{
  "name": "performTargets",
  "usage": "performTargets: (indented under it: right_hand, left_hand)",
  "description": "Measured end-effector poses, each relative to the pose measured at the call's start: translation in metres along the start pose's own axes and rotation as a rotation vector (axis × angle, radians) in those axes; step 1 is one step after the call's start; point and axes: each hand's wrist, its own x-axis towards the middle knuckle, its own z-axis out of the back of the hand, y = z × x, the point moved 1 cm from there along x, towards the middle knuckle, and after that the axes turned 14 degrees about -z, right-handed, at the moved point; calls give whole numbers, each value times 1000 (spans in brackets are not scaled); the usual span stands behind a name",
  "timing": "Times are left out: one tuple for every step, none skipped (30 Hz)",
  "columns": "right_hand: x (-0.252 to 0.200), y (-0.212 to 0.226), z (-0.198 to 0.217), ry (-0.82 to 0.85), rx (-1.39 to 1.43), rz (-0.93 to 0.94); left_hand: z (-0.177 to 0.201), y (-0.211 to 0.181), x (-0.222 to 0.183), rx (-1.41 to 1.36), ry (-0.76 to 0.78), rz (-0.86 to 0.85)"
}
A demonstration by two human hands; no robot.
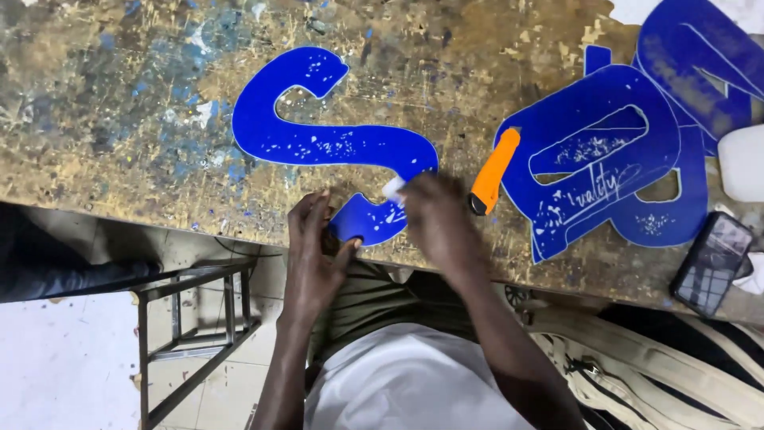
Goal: Trimming excess material from the edges of blue acrylic letters using a utility knife and cleaning the surfaces with a solvent and cloth.
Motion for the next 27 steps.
performTargets:
  right_hand:
    - [-7,4,-6,3,-6,2]
    - [-15,8,-12,90,186,9]
    - [-21,13,-19,176,380,21]
    - [-11,0,-27,177,377,28]
    - [-6,-12,-34,55,291,-57]
    - [-1,-23,-41,-67,202,-140]
    - [-10,-16,-38,-57,204,-144]
    - [-19,-8,-35,1,228,-133]
    - [-19,-2,-32,40,250,-112]
    - [-19,3,-27,31,249,-106]
    - [-21,8,-23,93,278,-85]
    - [-23,13,-19,155,306,-64]
    - [-18,-6,-29,161,305,-68]
    - [-12,-26,-39,43,293,-77]
    - [-2,-45,-49,-74,284,-72]
    - [-13,-29,-43,-68,286,-63]
    - [-23,-13,-37,-36,204,5]
    - [-32,2,-32,-4,121,73]
    - [-24,-11,-34,0,117,57]
    - [-15,-24,-36,-87,176,-2]
    - [-1,-40,-37,-167,238,-32]
    - [-8,-19,-24,-156,238,-21]
    - [-13,3,-12,-158,197,105]
    - [-18,25,0,-160,155,230]
    - [-12,6,-8,-167,152,204]
    - [-7,-14,-17,-199,164,106]
    - [0,-35,-25,-211,185,43]
  left_hand:
    - [1,-3,3,-5,-4,2]
    - [3,-7,6,11,22,21]
    - [5,-9,9,32,44,38]
    - [1,-8,9,32,37,39]
    - [0,-9,7,27,26,27]
    - [-2,-9,4,23,15,16]
    - [-4,-9,0,23,21,25]
    - [-5,-9,-3,39,9,24]
    - [-8,-6,2,57,-13,4]
    - [-9,-5,1,59,-19,-5]
    - [-11,-3,-1,54,-16,7]
    - [-12,-1,-3,48,-14,19]
    - [-14,3,-6,45,-10,25]
    - [-15,7,-9,42,-6,7]
    - [-16,11,-10,47,-12,-10]
    - [-16,9,-13,52,-19,-4]
    - [-16,9,-12,44,-20,-3]
    - [-17,9,-10,35,-21,-3]
    - [-16,9,-10,26,-7,-1]
    - [-15,10,-10,27,-1,-9]
    - [-16,9,-10,41,-20,-6]
    - [-17,6,-13,43,-31,6]
    - [-16,6,-11,33,-22,6]
    - [-17,6,-8,22,-14,5]
    - [-15,7,-7,14,11,-3]
    - [-14,9,-5,9,23,-4]
    - [-15,5,-10,16,4,20]
